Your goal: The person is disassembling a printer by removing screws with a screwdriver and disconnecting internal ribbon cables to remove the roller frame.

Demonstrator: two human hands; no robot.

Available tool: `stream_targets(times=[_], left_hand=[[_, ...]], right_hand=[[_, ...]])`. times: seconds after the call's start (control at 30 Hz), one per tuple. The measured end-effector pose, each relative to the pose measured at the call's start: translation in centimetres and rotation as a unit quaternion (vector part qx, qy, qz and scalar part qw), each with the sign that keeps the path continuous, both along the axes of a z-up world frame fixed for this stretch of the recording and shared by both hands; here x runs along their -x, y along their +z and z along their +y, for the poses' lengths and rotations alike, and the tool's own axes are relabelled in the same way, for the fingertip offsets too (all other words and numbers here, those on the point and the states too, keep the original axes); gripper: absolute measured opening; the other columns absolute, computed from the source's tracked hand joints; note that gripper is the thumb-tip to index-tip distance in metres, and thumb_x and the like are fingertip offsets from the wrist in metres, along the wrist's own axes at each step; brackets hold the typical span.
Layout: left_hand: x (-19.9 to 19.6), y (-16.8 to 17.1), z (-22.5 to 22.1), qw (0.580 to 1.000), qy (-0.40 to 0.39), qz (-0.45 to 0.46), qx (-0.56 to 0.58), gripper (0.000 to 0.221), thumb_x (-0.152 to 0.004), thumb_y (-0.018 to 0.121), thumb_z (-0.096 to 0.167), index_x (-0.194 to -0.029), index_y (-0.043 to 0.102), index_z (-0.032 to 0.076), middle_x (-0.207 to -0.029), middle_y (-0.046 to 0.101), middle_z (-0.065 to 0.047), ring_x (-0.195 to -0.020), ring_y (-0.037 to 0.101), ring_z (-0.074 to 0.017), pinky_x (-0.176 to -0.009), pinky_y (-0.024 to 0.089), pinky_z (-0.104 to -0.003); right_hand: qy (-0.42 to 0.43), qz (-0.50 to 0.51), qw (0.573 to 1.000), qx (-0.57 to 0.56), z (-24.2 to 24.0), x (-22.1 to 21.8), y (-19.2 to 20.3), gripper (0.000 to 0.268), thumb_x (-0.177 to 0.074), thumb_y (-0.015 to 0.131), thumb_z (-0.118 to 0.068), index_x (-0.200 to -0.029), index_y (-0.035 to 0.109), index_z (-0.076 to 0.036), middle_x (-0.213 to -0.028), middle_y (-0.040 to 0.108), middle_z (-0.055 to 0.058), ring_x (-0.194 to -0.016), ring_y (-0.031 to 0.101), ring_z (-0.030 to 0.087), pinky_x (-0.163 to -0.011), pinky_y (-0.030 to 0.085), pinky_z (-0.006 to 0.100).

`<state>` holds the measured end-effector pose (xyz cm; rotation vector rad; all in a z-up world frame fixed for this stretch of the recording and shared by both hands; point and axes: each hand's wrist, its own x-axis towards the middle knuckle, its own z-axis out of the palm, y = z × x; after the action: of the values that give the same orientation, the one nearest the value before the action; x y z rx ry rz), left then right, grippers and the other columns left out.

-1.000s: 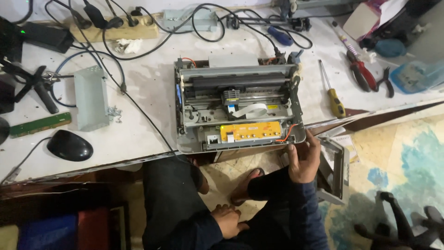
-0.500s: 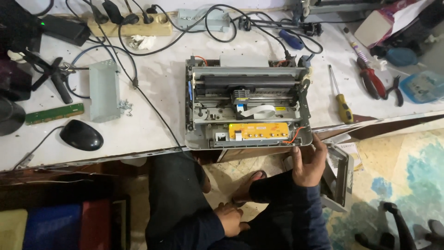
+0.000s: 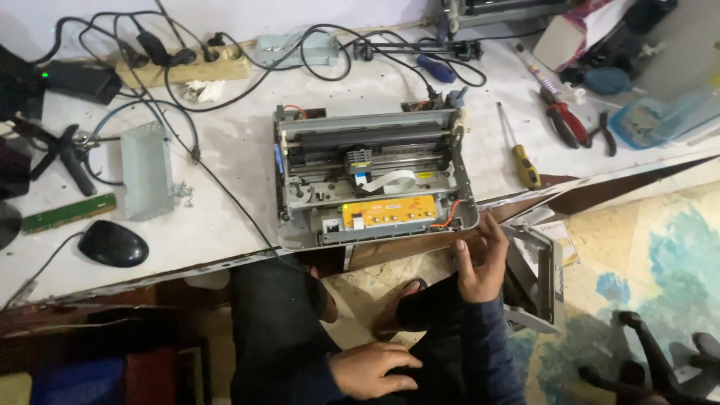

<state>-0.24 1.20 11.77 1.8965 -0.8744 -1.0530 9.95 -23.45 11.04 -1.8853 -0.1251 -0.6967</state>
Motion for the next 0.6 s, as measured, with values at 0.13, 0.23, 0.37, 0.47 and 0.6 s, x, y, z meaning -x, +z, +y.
stream_targets(times=[0.13,0.23,0.37,0.47,0.6], left_hand=[[-2.3,13.7,3.8,0.948,0.001,-0.151,0.28,0.041,-0.107,0.056,0.03,-0.139,0.059,0.003,-0.131,0.064,-0.015,-0.122,0.064,-0.0323,-0.105,0.048,-0.041],[-6.0,22.9,6.1,0.894,-0.023,-0.267,0.358,0.029,-0.111,0.056,0.018,-0.135,0.059,0.003,-0.124,0.066,-0.015,-0.115,0.066,-0.0325,-0.104,0.054,-0.044],[-16.5,27.3,4.2,0.805,0.111,-0.525,0.251,0.029,-0.109,0.048,0.019,-0.082,0.05,0.011,-0.078,0.052,-0.002,-0.073,0.049,-0.0162,-0.076,0.048,-0.032],[-32.4,24.1,1.4,0.787,0.19,-0.557,0.187,0.038,-0.107,0.069,0.023,-0.073,0.052,0.015,-0.063,0.051,0.001,-0.057,0.045,-0.0154,-0.059,0.034,-0.037],[-41.9,21.0,-2.7,0.894,0.317,-0.316,-0.025,0.032,-0.095,0.056,0.03,-0.067,0.055,0.014,-0.064,0.064,-0.004,-0.054,0.068,-0.0166,-0.049,0.06,-0.034]], right_hand=[[-0.026,0.034,0.996,-0.076,1.7,2.0,-2.4,0.05,-0.105,0.054,-0.023,-0.148,0.045,0.0,-0.118,0.062,0.016,-0.088,0.064,0.02,-0.076,0.055,0.031],[-0.02,0.131,0.981,-0.142,3.4,4.2,-5.9,0.048,-0.105,0.051,-0.028,-0.145,0.049,-0.002,-0.113,0.069,0.017,-0.073,0.069,0.021,-0.064,0.06,0.031],[0.028,0.155,0.983,-0.089,4.4,5.1,-6.8,0.045,-0.105,0.05,-0.029,-0.142,0.053,-0.003,-0.112,0.076,0.014,-0.096,0.072,0.02,-0.086,0.055,0.031],[-0.02,0.158,0.975,-0.154,4.5,3.8,-4.1,0.049,-0.105,0.049,-0.031,-0.146,0.049,-0.005,-0.104,0.075,0.016,-0.067,0.072,0.019,-0.065,0.059,0.029],[-0.016,0.11,0.978,-0.178,3.2,2.5,-5.4,0.049,-0.108,0.045,-0.031,-0.147,0.047,-0.002,-0.108,0.069,0.015,-0.069,0.068,0.021,-0.064,0.057,0.032]])
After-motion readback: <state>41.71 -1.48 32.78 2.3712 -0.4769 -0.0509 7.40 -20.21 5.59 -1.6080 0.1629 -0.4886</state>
